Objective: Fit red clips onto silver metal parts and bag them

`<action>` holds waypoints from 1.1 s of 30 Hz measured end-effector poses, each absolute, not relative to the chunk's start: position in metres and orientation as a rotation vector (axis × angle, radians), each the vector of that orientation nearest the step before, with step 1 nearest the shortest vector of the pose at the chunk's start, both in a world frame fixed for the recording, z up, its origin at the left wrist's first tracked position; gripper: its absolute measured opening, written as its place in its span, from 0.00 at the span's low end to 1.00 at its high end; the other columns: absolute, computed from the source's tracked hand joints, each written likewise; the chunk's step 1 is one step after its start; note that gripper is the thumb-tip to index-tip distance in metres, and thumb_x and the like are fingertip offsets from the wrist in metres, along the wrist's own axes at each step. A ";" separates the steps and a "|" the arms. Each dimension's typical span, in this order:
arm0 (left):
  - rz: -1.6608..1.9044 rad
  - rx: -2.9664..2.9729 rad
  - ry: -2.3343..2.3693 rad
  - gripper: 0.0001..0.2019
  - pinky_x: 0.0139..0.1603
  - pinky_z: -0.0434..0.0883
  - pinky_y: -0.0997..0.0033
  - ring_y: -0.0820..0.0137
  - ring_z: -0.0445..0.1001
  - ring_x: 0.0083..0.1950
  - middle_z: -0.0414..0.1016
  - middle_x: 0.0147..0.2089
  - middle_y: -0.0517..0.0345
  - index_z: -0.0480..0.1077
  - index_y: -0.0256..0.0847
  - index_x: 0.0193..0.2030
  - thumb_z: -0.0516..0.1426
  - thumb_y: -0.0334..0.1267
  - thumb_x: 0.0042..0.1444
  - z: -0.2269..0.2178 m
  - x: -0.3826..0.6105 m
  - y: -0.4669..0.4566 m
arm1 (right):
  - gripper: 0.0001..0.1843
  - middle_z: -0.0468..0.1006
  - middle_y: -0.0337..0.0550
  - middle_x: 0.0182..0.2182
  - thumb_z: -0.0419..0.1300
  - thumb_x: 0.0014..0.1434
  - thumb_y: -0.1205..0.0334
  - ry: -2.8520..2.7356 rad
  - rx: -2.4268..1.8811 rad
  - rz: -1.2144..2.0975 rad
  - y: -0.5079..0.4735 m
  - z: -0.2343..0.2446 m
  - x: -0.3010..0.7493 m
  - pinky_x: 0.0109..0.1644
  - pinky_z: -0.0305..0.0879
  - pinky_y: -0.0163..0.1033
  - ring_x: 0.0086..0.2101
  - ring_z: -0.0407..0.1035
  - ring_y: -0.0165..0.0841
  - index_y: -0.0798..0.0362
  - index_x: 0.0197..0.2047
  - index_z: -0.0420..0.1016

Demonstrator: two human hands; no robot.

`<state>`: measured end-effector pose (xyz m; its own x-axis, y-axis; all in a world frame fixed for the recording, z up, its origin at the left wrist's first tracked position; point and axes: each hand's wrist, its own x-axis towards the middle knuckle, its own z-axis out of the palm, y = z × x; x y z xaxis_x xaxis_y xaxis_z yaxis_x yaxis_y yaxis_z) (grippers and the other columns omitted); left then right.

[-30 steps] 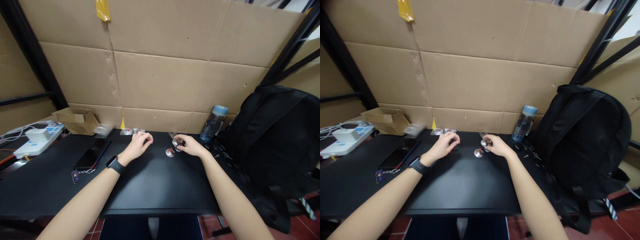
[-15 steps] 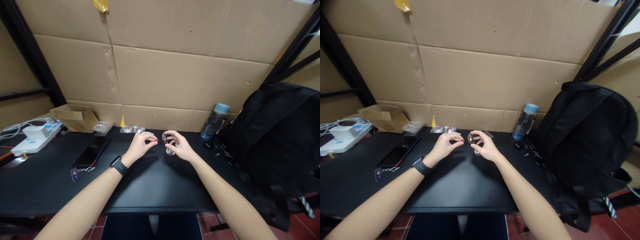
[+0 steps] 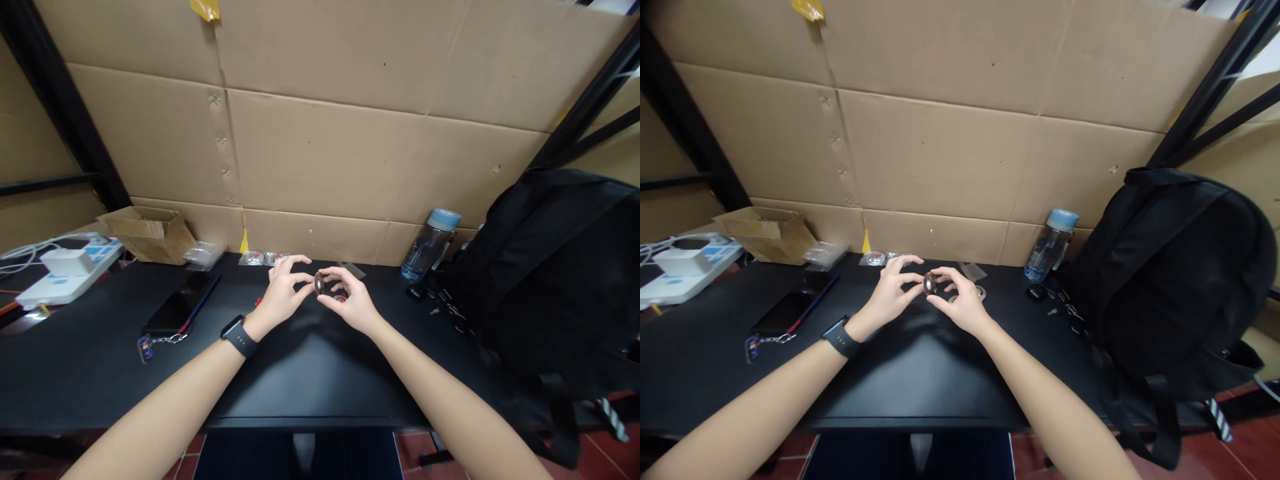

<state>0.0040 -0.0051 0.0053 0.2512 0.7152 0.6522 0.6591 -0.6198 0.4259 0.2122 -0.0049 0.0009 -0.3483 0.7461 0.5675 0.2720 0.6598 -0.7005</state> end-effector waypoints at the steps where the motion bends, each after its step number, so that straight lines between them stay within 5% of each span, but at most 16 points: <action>1: 1.331 2.443 1.356 0.07 0.64 0.61 0.47 0.55 0.62 0.64 0.70 0.60 0.54 0.81 0.49 0.37 0.60 0.42 0.62 0.005 0.004 -0.006 | 0.27 0.76 0.47 0.55 0.69 0.55 0.58 -1.911 -0.799 0.633 -0.004 0.000 0.212 0.48 0.72 0.45 0.50 0.74 0.40 0.44 0.57 0.69; 9: 1.334 2.670 1.409 0.07 0.63 0.59 0.44 0.52 0.60 0.64 0.70 0.61 0.53 0.81 0.48 0.35 0.60 0.35 0.60 0.008 0.005 -0.012 | 0.34 0.78 0.48 0.55 0.72 0.53 0.57 -1.899 -0.802 0.740 0.000 -0.006 0.212 0.49 0.71 0.45 0.50 0.76 0.40 0.43 0.59 0.64; 20: 1.368 2.640 1.397 0.08 0.62 0.60 0.48 0.55 0.62 0.63 0.71 0.58 0.53 0.81 0.49 0.36 0.60 0.41 0.63 0.008 0.007 -0.012 | 0.35 0.76 0.50 0.57 0.72 0.51 0.57 -1.810 -0.759 0.916 -0.001 -0.009 0.210 0.51 0.73 0.45 0.52 0.76 0.42 0.42 0.60 0.63; 33: 1.250 2.913 1.438 0.11 0.61 0.55 0.44 0.52 0.61 0.65 0.73 0.60 0.52 0.80 0.47 0.39 0.55 0.35 0.66 0.011 0.013 -0.025 | 0.19 0.81 0.47 0.49 0.73 0.51 0.55 -1.850 -0.846 0.910 0.000 -0.005 0.215 0.45 0.72 0.43 0.47 0.78 0.43 0.49 0.42 0.72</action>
